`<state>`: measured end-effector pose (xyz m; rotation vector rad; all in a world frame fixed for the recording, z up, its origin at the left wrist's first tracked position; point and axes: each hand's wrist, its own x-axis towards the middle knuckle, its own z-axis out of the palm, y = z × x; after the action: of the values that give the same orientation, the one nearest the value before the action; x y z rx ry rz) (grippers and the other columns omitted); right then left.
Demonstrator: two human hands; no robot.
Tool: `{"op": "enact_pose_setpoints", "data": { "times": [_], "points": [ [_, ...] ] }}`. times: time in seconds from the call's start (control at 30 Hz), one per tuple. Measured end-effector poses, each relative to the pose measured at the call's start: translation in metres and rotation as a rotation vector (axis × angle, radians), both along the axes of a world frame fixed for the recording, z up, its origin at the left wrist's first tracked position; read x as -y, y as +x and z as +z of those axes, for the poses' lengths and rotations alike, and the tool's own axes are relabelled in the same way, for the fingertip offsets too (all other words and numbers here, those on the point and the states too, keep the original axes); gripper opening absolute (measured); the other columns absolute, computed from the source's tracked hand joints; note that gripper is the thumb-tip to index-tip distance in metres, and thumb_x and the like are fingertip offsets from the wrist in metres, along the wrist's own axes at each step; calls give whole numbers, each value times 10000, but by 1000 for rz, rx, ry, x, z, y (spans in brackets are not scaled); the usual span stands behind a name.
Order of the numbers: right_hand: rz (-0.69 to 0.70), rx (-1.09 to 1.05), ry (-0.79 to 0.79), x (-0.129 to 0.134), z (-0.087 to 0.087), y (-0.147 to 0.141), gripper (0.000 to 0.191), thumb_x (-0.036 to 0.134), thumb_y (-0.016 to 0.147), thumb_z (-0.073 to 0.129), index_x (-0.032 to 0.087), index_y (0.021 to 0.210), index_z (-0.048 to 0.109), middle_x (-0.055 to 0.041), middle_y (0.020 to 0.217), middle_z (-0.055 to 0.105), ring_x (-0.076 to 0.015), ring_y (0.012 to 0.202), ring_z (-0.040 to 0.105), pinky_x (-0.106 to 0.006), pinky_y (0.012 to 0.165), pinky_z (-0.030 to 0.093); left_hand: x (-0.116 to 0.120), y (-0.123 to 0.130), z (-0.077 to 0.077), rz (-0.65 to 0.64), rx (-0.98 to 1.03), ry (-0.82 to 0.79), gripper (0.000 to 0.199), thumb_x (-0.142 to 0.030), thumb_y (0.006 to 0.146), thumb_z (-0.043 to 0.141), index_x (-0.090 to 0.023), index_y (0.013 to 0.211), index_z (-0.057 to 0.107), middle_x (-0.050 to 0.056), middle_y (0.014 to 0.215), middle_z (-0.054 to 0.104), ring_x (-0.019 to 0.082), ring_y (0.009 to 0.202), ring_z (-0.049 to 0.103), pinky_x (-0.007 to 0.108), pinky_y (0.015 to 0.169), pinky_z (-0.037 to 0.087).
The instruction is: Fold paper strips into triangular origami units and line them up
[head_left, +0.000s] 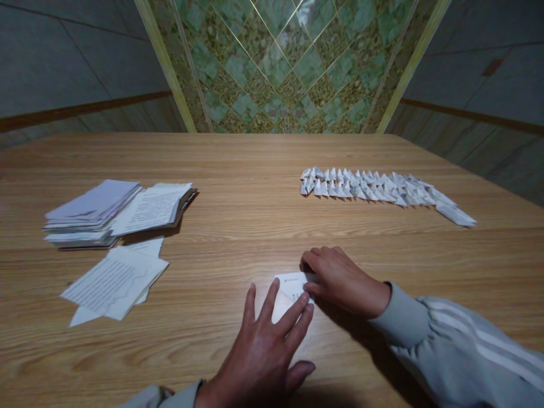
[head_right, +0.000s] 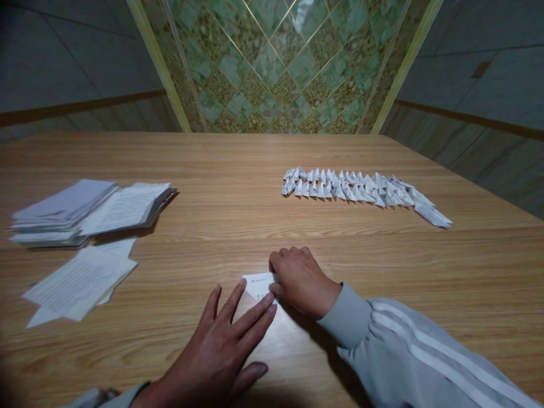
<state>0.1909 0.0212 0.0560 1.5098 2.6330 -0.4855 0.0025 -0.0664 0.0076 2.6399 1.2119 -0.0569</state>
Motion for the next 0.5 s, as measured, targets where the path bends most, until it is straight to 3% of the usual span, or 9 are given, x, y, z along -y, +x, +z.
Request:
{"op": "enact_pose_setpoints", "data": {
  "times": [0.3, 0.5],
  "points": [
    [-10, -98, -71, -8, 3, -2, 182, 166, 778, 738, 166, 930, 639, -41, 973, 685, -209, 955, 569, -304, 792, 292, 0, -1, -3, -1, 0, 28, 748, -383, 886, 669, -288, 1540, 319, 49, 1602, 311, 537, 1438, 210, 884, 1017, 175],
    [18, -60, 21, -5, 2, -3, 132, 168, 818, 726, 174, 936, 667, -56, 974, 712, -231, 974, 591, -342, 828, 296, 2, -1, -4, -11, 14, 39, 766, -375, 872, 685, -280, 1539, 322, 64, 1595, 336, 532, 1442, 206, 884, 1012, 179]
  ]
}}
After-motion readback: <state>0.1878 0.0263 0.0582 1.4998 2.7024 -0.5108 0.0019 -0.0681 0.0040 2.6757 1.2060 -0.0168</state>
